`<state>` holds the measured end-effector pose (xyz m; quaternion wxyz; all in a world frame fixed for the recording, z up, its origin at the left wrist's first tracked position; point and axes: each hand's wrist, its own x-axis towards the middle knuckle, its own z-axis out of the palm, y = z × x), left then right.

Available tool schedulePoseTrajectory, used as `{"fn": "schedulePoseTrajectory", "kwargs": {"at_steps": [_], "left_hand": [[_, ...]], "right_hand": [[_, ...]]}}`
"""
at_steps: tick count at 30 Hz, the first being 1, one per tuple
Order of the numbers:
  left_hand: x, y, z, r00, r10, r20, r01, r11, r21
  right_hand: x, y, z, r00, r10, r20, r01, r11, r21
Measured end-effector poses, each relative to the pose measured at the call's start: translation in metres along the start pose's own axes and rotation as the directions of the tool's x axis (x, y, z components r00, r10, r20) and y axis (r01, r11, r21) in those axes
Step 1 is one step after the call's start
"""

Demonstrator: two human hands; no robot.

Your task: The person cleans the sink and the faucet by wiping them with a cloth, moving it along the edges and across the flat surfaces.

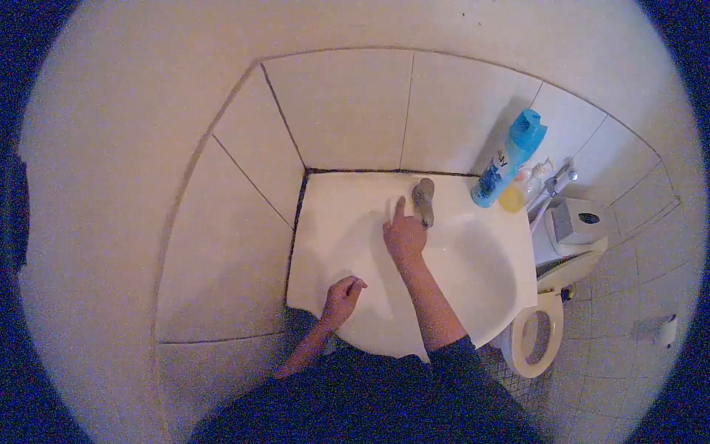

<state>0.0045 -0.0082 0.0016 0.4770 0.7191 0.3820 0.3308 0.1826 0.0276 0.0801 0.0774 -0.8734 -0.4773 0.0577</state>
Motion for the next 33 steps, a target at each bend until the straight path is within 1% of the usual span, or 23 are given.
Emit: {"fn": "schedulePoseTrajectory", "kwargs": {"at_steps": [2, 4, 5, 7, 8, 9, 10, 11, 13, 15, 17, 18, 20, 21, 22, 24, 25, 26, 27, 28, 30, 31, 33], "left_hand": [[0.0, 0.001, 0.001, 1.0, 0.015, -0.002, -0.015, 1.0, -0.006], [0.001, -0.001, 0.0, 0.999, 0.046, -0.01, -0.046, 0.999, 0.008], [0.001, -0.002, -0.001, 0.999, 0.045, -0.016, -0.045, 0.999, 0.009], [0.0, -0.001, 0.0, 1.0, -0.029, -0.002, 0.029, 1.0, -0.012], [0.001, -0.001, -0.001, 1.0, -0.027, 0.0, 0.027, 1.0, -0.011], [0.001, 0.002, -0.002, 1.0, -0.011, -0.001, 0.011, 1.0, 0.012], [0.001, 0.004, -0.003, 1.0, 0.004, 0.0, -0.004, 0.999, 0.035], [-0.001, 0.005, -0.004, 1.0, 0.002, 0.002, -0.002, 0.999, 0.036], [0.001, 0.008, -0.007, 0.998, -0.059, -0.027, 0.06, 0.998, 0.034], [0.001, 0.009, -0.009, 0.998, -0.053, -0.045, 0.055, 0.997, 0.045], [0.0, 0.01, -0.008, 0.997, -0.05, -0.055, 0.053, 0.997, 0.056], [-0.001, 0.01, -0.009, 0.997, -0.047, -0.062, 0.049, 0.998, 0.045], [0.002, 0.01, -0.008, 0.997, -0.041, -0.072, 0.044, 0.998, 0.037], [0.002, 0.011, -0.006, 0.994, -0.014, -0.111, 0.017, 0.999, 0.031], [0.001, 0.011, -0.005, 0.989, 0.015, -0.148, -0.011, 1.0, 0.027], [0.0, 0.013, -0.009, 0.993, -0.027, -0.111, 0.032, 0.999, 0.042], [0.001, 0.015, -0.01, 0.995, -0.067, -0.078, 0.071, 0.996, 0.056], [0.001, 0.016, -0.01, 0.995, -0.066, -0.078, 0.07, 0.996, 0.057], [0.0, 0.016, -0.01, 0.994, -0.066, -0.083, 0.071, 0.996, 0.057], [0.001, 0.016, -0.011, 0.994, -0.065, -0.088, 0.071, 0.996, 0.059], [0.0, 0.015, -0.01, 0.993, -0.048, -0.106, 0.053, 0.998, 0.045], [-0.001, 0.015, -0.01, 0.992, -0.031, -0.124, 0.034, 0.999, 0.029], [-0.002, 0.021, -0.012, 0.992, -0.068, -0.11, 0.072, 0.997, 0.032]], "right_hand": [[-0.003, 0.002, 0.008, 1.0, 0.001, -0.002, -0.001, 0.999, -0.044], [-0.005, 0.007, 0.011, 0.985, -0.148, -0.094, 0.142, 0.988, -0.063], [-0.003, 0.008, 0.012, 0.984, -0.154, -0.094, 0.149, 0.987, -0.063], [-0.001, 0.011, 0.01, 0.993, 0.06, -0.098, -0.057, 0.998, 0.035], [-0.003, 0.008, 0.019, 0.993, 0.062, -0.099, -0.059, 0.998, 0.036], [-0.008, 0.002, 0.036, 0.987, -0.097, -0.129, 0.098, 0.995, 0.002], [-0.016, -0.005, 0.045, 0.956, -0.253, -0.151, 0.251, 0.967, -0.035], [-0.022, -0.008, 0.051, 0.956, -0.261, -0.131, 0.277, 0.954, 0.12], [-0.017, 0.006, 0.052, 0.963, -0.249, -0.101, 0.261, 0.955, 0.141], [-0.017, 0.005, 0.064, 0.969, -0.24, -0.065, 0.248, 0.955, 0.163], [-0.027, -0.008, 0.088, 0.954, -0.144, -0.264, 0.253, 0.859, 0.445], [-0.03, -0.009, 0.086, 0.955, -0.142, -0.262, 0.251, 0.858, 0.449], [-0.033, -0.008, 0.082, 0.928, -0.338, -0.158, 0.373, 0.842, 0.391], [-0.029, -0.006, 0.068, 0.967, -0.255, -0.029, 0.246, 0.888, 0.39], [-0.027, -0.006, 0.071, 0.967, -0.255, -0.027, 0.244, 0.887, 0.392], [-0.024, -0.006, 0.079, 0.955, -0.15, -0.255, 0.262, 0.829, 0.494], [-0.028, -0.006, 0.081, 0.955, -0.148, -0.258, 0.262, 0.829, 0.494], [-0.035, -0.008, 0.083, 0.942, -0.302, -0.144, 0.335, 0.827, 0.452], [-0.04, -0.01, 0.083, 0.897, -0.442, -0.022, 0.41, 0.81, 0.419], [-0.036, -0.008, 0.079, 0.897, -0.442, -0.024, 0.411, 0.809, 0.421], [-0.026, 0.0, 0.072, 0.953, -0.296, -0.061, 0.295, 0.864, 0.408], [-0.026, -0.001, 0.079, 0.952, -0.299, -0.06, 0.296, 0.863, 0.41], [-0.026, -0.006, 0.087, 0.918, -0.212, -0.336, 0.358, 0.808, 0.467]]}}
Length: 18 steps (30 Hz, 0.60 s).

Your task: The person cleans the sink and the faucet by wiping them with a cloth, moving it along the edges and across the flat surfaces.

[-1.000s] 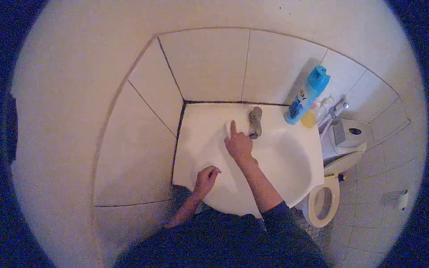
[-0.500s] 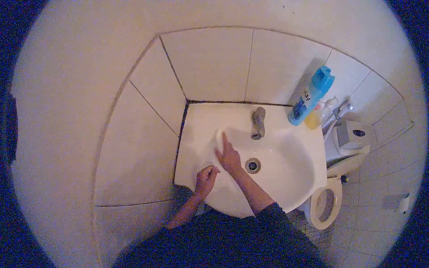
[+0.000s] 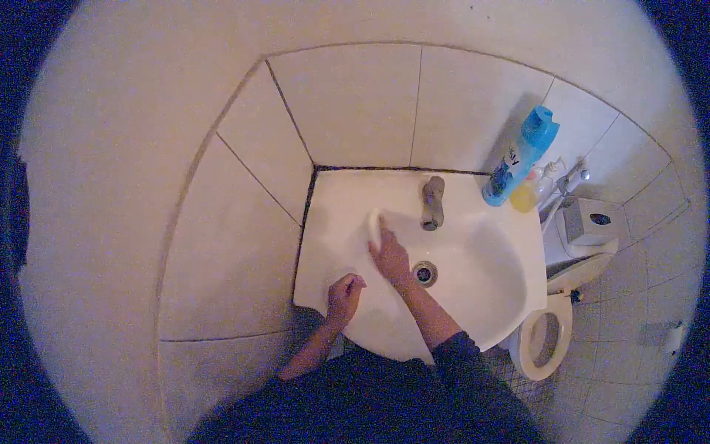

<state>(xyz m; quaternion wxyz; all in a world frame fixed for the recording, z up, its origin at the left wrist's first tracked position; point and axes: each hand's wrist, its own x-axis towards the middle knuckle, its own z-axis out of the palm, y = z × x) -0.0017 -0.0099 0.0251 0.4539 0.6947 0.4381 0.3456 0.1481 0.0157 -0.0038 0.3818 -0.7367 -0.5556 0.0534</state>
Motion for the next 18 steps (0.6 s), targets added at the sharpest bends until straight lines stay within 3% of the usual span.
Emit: {"fn": "schedulePoseTrajectory", "kwargs": {"at_steps": [1, 2, 3, 5, 7, 8, 9, 11, 13, 16, 18], "left_hand": [[0.001, 0.004, -0.001, 0.999, -0.036, 0.019, 0.036, 0.999, 0.004], [0.002, -0.001, 0.002, 0.999, -0.035, 0.017, 0.035, 0.999, 0.003], [0.003, -0.004, 0.004, 1.0, 0.003, -0.002, -0.003, 1.0, -0.006], [0.001, -0.013, 0.004, 0.999, 0.034, -0.03, -0.034, 0.999, -0.012], [0.001, -0.002, 0.0, 0.999, -0.029, 0.02, 0.029, 1.0, 0.003], [0.001, -0.003, 0.001, 0.999, -0.029, 0.018, 0.029, 1.0, 0.002], [0.001, -0.007, 0.003, 1.0, -0.026, 0.007, 0.026, 1.0, -0.016], [0.002, -0.008, 0.003, 1.0, -0.022, -0.006, 0.022, 0.999, -0.037], [0.002, -0.008, 0.003, 0.999, -0.032, -0.005, 0.032, 0.999, -0.043], [0.002, -0.005, 0.002, 0.999, -0.04, 0.025, 0.041, 0.998, -0.052], [0.003, -0.007, 0.003, 1.0, 0.01, 0.007, -0.009, 0.998, -0.056]], "right_hand": [[-0.002, -0.001, -0.004, 1.0, -0.001, -0.001, 0.001, 1.0, 0.0], [-0.005, -0.002, -0.011, 0.958, -0.063, 0.281, 0.095, 0.99, -0.1], [-0.004, -0.004, -0.017, 0.834, -0.091, 0.545, 0.213, 0.963, -0.166], [0.0, 0.012, -0.012, 0.864, -0.138, 0.484, 0.248, 0.953, -0.172], [0.001, 0.011, -0.014, 0.982, 0.099, 0.161, -0.091, 0.994, -0.054], [-0.006, 0.019, 0.003, 0.995, 0.042, 0.093, -0.04, 0.999, -0.024], [-0.007, 0.014, -0.002, 0.995, 0.04, 0.093, -0.038, 0.999, -0.025], [-0.009, -0.005, -0.026, 0.845, -0.127, 0.519, 0.26, 0.946, -0.193], [0.009, -0.015, -0.045, 0.826, -0.102, 0.554, 0.26, 0.942, -0.214], [0.022, -0.028, -0.054, 0.911, 0.018, 0.411, 0.093, 0.964, -0.25], [0.027, -0.046, -0.057, 0.873, -0.036, 0.486, 0.172, 0.955, -0.24]]}}
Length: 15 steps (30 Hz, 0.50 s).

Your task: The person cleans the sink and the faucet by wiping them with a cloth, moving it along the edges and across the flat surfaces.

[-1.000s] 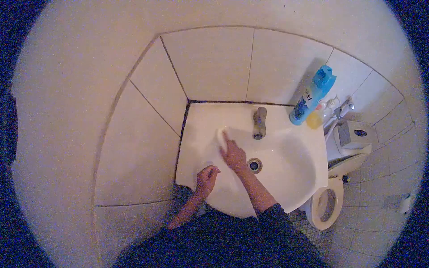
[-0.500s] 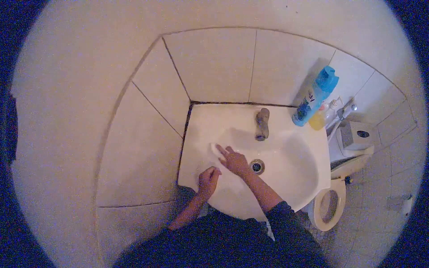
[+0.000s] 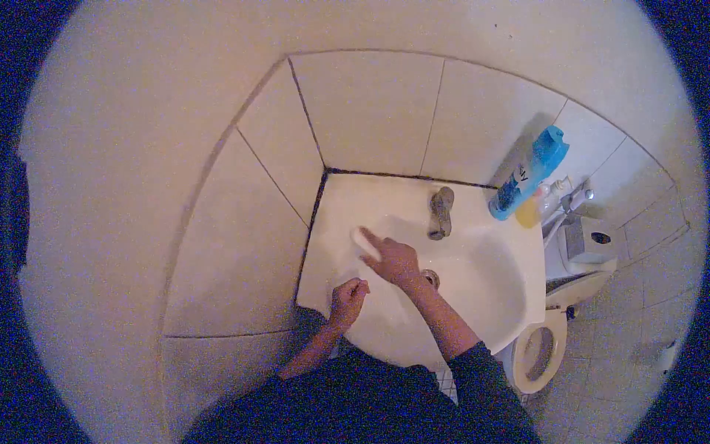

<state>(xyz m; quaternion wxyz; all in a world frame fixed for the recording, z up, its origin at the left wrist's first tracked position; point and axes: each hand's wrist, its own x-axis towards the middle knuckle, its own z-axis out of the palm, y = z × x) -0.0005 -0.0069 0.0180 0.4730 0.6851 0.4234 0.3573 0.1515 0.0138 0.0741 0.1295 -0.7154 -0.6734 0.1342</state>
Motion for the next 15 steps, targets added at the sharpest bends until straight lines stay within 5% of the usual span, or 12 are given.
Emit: {"fn": "schedulePoseTrajectory", "kwargs": {"at_steps": [2, 5, 7, 11, 13, 15], "left_hand": [[-0.001, -0.002, 0.0, 0.999, 0.045, -0.02, -0.045, 0.999, 0.002], [-0.001, -0.001, 0.0, 1.0, -0.025, 0.01, 0.026, 0.999, -0.022], [-0.001, -0.004, 0.001, 1.0, 0.017, 0.009, -0.017, 0.999, -0.027], [-0.001, 0.0, 0.0, 1.0, 0.002, 0.005, -0.002, 1.0, -0.002], [-0.002, 0.001, 0.0, 1.0, -0.028, 0.009, 0.028, 1.0, -0.008], [-0.001, -0.001, 0.0, 0.999, -0.032, -0.002, 0.032, 0.999, 0.002]], "right_hand": [[0.009, -0.011, -0.006, 0.994, -0.079, 0.071, 0.081, 0.996, -0.021], [0.04, -0.008, -0.012, 0.984, 0.067, 0.165, -0.052, 0.995, -0.089], [0.064, 0.013, -0.01, 0.999, -0.019, -0.045, 0.015, 0.996, -0.09], [0.088, 0.009, -0.009, 0.987, 0.106, -0.124, -0.123, 0.984, -0.133], [0.081, -0.005, -0.003, 0.963, -0.27, 0.012, 0.269, 0.954, -0.134], [0.097, 0.011, -0.005, 0.954, -0.298, -0.011, 0.294, 0.944, -0.148]]}}
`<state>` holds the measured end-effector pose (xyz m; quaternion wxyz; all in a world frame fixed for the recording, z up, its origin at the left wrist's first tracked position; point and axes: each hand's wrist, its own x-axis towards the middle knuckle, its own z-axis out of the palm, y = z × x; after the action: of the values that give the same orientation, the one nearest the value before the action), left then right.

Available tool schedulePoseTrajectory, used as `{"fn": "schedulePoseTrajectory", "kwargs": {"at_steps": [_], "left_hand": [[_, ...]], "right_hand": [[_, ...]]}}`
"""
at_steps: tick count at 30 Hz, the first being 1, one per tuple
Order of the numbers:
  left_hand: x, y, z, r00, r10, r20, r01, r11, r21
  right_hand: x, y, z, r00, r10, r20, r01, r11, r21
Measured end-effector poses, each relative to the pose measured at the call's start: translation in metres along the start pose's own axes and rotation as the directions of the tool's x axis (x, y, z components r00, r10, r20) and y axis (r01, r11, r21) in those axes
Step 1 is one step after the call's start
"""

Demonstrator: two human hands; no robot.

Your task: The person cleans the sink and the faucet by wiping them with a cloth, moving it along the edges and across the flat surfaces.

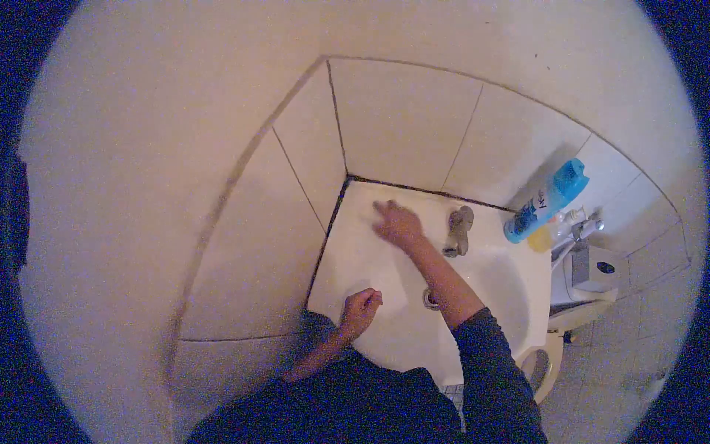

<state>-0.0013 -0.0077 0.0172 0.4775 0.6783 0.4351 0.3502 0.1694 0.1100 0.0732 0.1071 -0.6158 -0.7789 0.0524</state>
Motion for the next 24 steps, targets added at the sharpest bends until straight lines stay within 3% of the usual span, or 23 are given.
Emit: {"fn": "schedulePoseTrajectory", "kwargs": {"at_steps": [2, 3, 4, 6, 8, 10, 11, 12, 14, 16, 18, 19, 20, 22, 24], "left_hand": [[0.0, 0.0, 0.0, 1.0, -0.002, -0.013, 0.002, 1.0, 0.011], [0.001, 0.0, 0.0, 1.0, -0.008, -0.001, 0.008, 1.0, -0.005], [0.001, -0.001, -0.001, 1.0, -0.013, 0.014, 0.013, 1.0, -0.022], [0.002, -0.003, 0.0, 1.0, 0.002, 0.001, -0.002, 0.999, -0.034], [0.002, -0.007, 0.0, 1.0, 0.007, -0.017, -0.008, 0.999, -0.044], [0.003, -0.007, -0.001, 0.999, -0.04, 0.011, 0.041, 0.997, -0.066], [0.004, -0.007, -0.001, 0.999, -0.04, 0.007, 0.041, 0.997, -0.063], [0.003, -0.006, -0.001, 1.0, -0.005, -0.018, 0.003, 0.995, -0.098], [0.005, -0.005, -0.002, 0.998, 0.034, -0.046, -0.04, 0.991, -0.13], [0.003, -0.003, -0.002, 0.997, 0.056, -0.052, -0.065, 0.983, -0.172], [0.003, -0.006, -0.001, 0.998, 0.048, -0.046, -0.054, 0.985, -0.161], [0.002, -0.008, 0.0, 0.999, 0.041, -0.035, -0.045, 0.988, -0.15], [0.001, -0.011, 0.0, 0.998, 0.04, -0.04, -0.045, 0.988, -0.149], [0.002, -0.011, -0.001, 0.995, 0.091, -0.04, -0.096, 0.987, -0.131], [0.003, -0.011, 0.0, 0.996, 0.082, -0.04, -0.086, 0.992, -0.093]], "right_hand": [[0.015, 0.017, -0.002, 0.947, 0.309, -0.089, -0.305, 0.951, 0.055], [0.017, 0.011, -0.001, 0.94, 0.333, -0.074, -0.331, 0.943, 0.036], [0.015, 0.003, 0.005, 0.94, 0.333, -0.078, -0.331, 0.943, 0.037], [0.01, -0.008, 0.011, 0.999, -0.028, -0.044, 0.027, 0.999, -0.029], [0.015, -0.001, 0.004, 1.0, -0.016, 0.015, 0.016, 1.0, 0.002], [0.028, 0.013, -0.001, 0.974, 0.189, -0.124, -0.192, 0.981, -0.013], [0.033, 0.013, 0.002, 0.966, 0.234, -0.109, -0.233, 0.972, 0.026], [0.034, 0.007, 0.002, 0.966, 0.233, -0.11, -0.231, 0.973, 0.031], [0.035, -0.006, -0.003, 0.998, -0.06, 0.005, 0.059, 0.997, 0.049], [0.046, -0.004, -0.011, 0.995, -0.017, 0.1, 0.012, 0.999, 0.048], [0.06, 0.005, -0.01, 0.991, 0.123, -0.043, -0.121, 0.991, 0.053], [0.066, 0.003, -0.007, 0.985, 0.168, -0.031, -0.166, 0.985, 0.054], [0.064, 0.001, -0.004, 0.986, 0.163, -0.031, -0.161, 0.986, 0.054], [0.062, -0.005, -0.001, 0.999, 0.003, -0.041, -0.002, 1.0, 0.005], [0.066, 0.002, -0.007, 1.0, 0.007, -0.012, -0.007, 0.999, 0.033]]}}
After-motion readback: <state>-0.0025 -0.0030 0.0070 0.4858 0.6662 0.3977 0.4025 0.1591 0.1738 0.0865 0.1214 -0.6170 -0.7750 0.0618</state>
